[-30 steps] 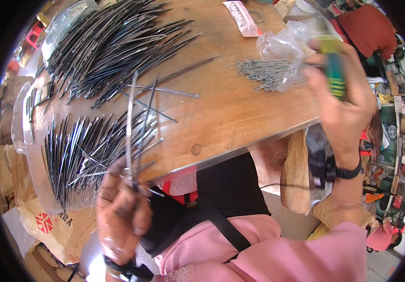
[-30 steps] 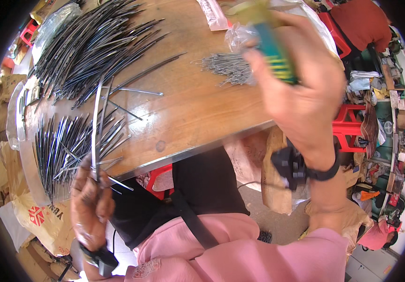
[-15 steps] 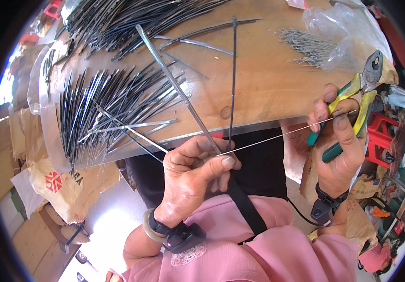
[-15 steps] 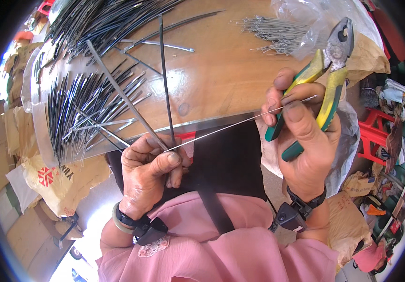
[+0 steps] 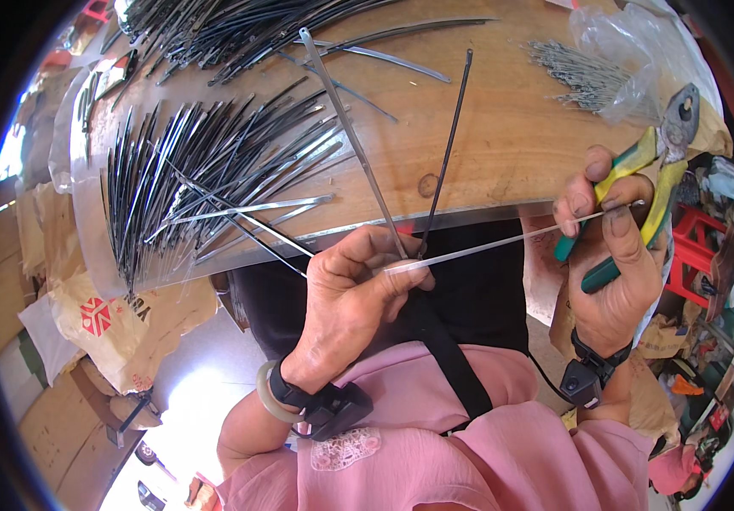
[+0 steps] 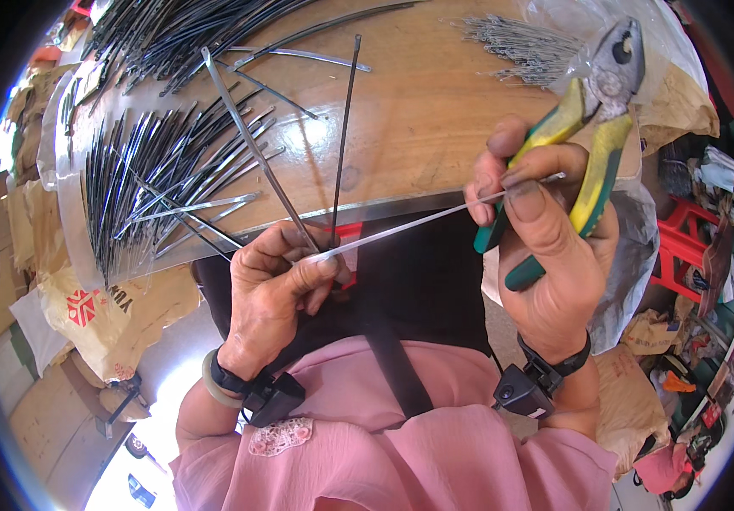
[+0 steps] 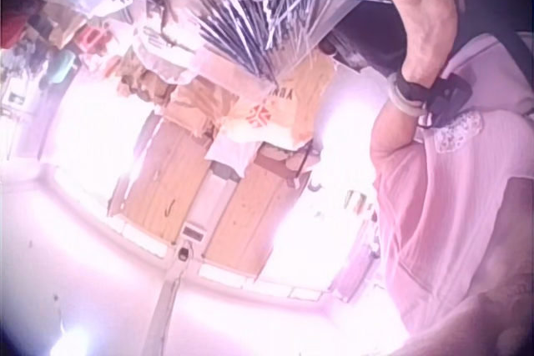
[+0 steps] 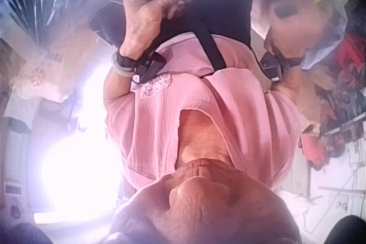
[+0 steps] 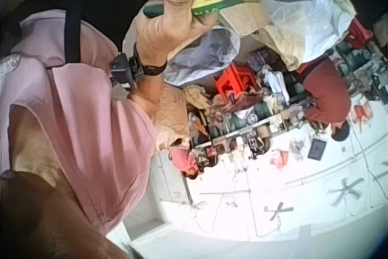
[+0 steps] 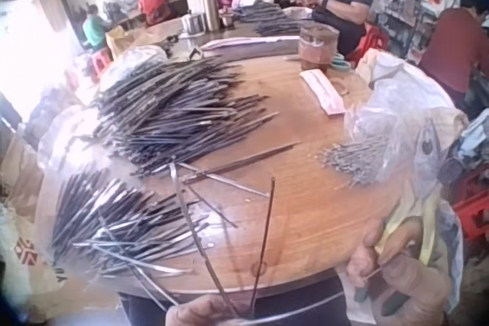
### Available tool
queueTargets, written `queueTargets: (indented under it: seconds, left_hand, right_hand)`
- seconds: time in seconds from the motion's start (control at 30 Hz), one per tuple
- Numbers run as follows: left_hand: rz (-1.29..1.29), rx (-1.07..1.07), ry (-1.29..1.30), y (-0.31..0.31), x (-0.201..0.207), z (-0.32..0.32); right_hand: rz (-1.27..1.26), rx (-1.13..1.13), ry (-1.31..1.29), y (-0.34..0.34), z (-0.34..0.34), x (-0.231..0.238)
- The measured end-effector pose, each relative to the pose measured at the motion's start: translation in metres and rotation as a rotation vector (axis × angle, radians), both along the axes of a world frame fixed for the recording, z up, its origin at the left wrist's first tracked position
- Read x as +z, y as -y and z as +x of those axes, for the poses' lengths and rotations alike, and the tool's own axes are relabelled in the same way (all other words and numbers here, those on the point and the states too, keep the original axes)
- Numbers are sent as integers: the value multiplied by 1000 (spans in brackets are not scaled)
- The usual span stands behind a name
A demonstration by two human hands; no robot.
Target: The person uses pliers to wrap and tighten a thin wire around a bundle of metal rods. They pick up individual rods from a large pile, align them, and secure them together using the wire.
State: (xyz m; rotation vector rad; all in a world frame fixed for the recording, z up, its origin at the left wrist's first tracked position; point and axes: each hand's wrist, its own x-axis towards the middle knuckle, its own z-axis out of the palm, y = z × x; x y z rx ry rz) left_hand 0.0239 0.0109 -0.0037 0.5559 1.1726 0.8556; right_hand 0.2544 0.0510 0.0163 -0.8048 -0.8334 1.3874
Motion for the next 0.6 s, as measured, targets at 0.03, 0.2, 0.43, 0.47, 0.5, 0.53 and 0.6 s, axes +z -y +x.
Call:
queueTargets:
  seconds: [0.03,0.2,0.43,0.47,0.5,0.53,0.6]
  left_hand:
    - [-1,6,11,1,-1,0]
    - [44,-24,-21,4,5,-5]
    - [91,-198,-243,4,12,-1]
    - [96,-186,-230,5,11,-2]
    - [90,-186,-204,4,10,-4]
    - [84,-186,-179,3,9,-5]
    - [85,-168,-122,2,6,-7]
  right_hand:
    - [-9,-11,-16,0,-2,0]
    - [3,-24,118,-2,17,2]
    - [-91,24,-2,15,0,-14]
    - [-89,28,-9,15,-1,-17]
    - [-84,-2,-34,14,0,-17]
    - [-79,-32,-59,13,3,-15]
    - [-58,-51,-68,9,10,-16]
